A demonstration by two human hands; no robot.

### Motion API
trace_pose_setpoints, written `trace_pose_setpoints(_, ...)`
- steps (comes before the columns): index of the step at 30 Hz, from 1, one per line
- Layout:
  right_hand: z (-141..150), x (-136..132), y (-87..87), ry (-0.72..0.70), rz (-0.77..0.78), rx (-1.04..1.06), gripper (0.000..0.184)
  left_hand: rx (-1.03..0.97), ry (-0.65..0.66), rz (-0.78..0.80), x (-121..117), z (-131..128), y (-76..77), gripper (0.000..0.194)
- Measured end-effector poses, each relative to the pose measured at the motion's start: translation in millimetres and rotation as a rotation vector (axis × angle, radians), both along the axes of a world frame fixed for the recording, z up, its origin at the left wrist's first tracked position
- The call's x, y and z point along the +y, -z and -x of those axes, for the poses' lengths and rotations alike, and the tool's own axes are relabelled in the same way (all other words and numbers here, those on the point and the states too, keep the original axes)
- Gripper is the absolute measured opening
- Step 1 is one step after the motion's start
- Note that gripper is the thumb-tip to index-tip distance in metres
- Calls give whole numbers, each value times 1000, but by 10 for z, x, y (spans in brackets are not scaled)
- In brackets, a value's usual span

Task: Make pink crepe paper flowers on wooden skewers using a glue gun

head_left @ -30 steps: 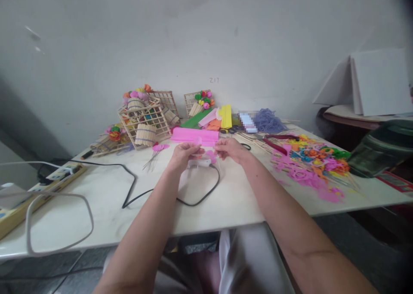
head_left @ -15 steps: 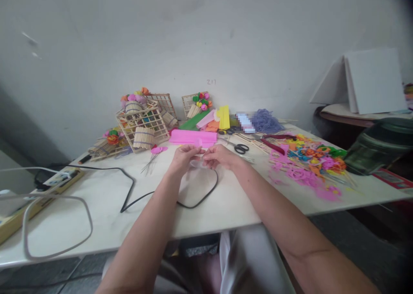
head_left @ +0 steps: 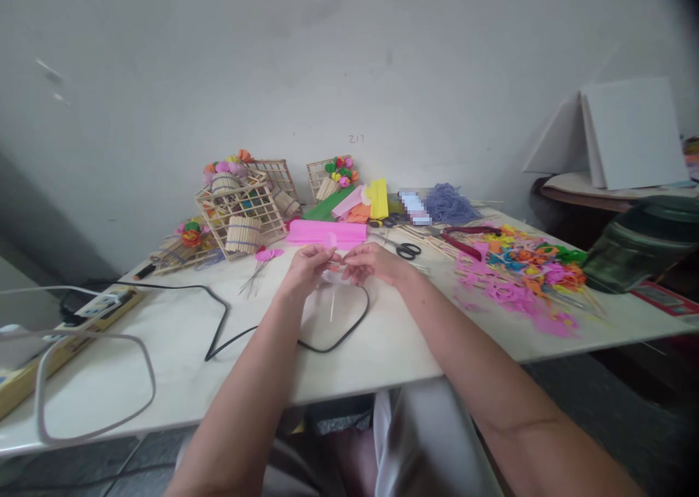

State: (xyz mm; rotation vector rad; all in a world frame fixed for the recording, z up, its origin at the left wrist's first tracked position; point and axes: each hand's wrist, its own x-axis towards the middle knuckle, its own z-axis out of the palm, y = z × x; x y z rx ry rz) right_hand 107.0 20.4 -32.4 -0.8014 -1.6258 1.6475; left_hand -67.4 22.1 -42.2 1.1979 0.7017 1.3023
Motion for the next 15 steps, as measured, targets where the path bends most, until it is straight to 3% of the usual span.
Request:
trace_pose_setpoints(6,-19,70,28,195,-66,205,26,-25,97,15,-18,9,5,18)
trace_pose_setpoints(15,104,41,45,234,-10,240,26,22,127,46,4,-30,58,17)
